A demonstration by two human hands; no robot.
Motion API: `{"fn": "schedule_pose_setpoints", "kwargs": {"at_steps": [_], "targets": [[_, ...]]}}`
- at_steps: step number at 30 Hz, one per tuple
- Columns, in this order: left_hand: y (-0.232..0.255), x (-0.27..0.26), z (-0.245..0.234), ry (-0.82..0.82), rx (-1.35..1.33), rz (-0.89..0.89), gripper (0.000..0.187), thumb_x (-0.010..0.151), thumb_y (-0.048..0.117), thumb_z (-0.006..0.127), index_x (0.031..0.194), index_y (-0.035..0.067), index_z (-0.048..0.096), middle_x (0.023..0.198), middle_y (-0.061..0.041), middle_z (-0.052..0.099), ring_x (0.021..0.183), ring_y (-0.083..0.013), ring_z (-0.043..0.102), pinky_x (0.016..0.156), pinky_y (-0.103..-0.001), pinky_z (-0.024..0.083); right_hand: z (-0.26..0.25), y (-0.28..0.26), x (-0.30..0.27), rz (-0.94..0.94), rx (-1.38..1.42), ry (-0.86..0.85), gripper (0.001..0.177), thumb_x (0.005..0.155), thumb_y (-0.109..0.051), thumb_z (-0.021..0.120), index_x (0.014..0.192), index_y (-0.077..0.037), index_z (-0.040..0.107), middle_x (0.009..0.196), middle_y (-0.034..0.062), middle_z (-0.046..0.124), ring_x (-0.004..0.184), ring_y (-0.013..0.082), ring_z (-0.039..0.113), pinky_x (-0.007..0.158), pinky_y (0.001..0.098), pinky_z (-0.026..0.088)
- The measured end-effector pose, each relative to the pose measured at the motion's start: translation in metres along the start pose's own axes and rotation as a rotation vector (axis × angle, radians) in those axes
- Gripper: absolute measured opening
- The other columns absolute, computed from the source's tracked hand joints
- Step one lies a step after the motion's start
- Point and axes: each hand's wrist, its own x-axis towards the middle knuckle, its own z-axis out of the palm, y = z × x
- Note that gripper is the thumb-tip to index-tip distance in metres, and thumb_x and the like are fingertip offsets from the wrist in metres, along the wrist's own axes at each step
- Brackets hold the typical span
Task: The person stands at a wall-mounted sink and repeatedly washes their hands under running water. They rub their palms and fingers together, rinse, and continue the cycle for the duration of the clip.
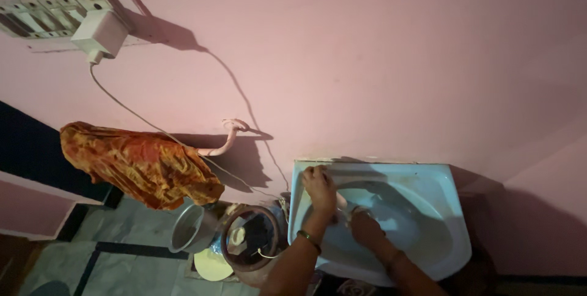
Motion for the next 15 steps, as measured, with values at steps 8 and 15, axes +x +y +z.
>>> {"fn": "schedule_pose_setpoints", "kwargs": {"at_steps": [8, 15], "targets": [[-0.02, 0.0, 0.004, 0.036, 0.013, 0.124, 0.024, 0.085, 0.003, 0.067, 0.109, 0.007, 0.066, 0.123, -0.02, 0.058, 0.113, -0.0417, 0.054, 0.096, -0.052, 0.048, 0.007, 0.0, 0.043, -0.001, -0.366, -0.19, 0.033, 0.1, -0.028, 0.056, 0.115, -0.001, 0.067, 0.116, 0.0215, 0.068, 0.105, 0.035, 0.068, 0.089, 0.0503, 0.055], [-0.024, 0.005, -0.006, -0.072, -0.015, 0.119, 0.02, 0.09, 0.016, 0.071, 0.105, 0.005, 0.065, 0.122, -0.022, 0.058, 0.109, -0.0414, 0.055, 0.093, -0.053, 0.047, -0.045, 0.05, 0.005, 0.227, -0.072, -0.096, 0.035, 0.098, -0.034, 0.053, 0.106, -0.007, 0.073, 0.108, 0.0196, 0.073, 0.098, 0.0347, 0.071, 0.09, 0.0483, 0.055]]}}
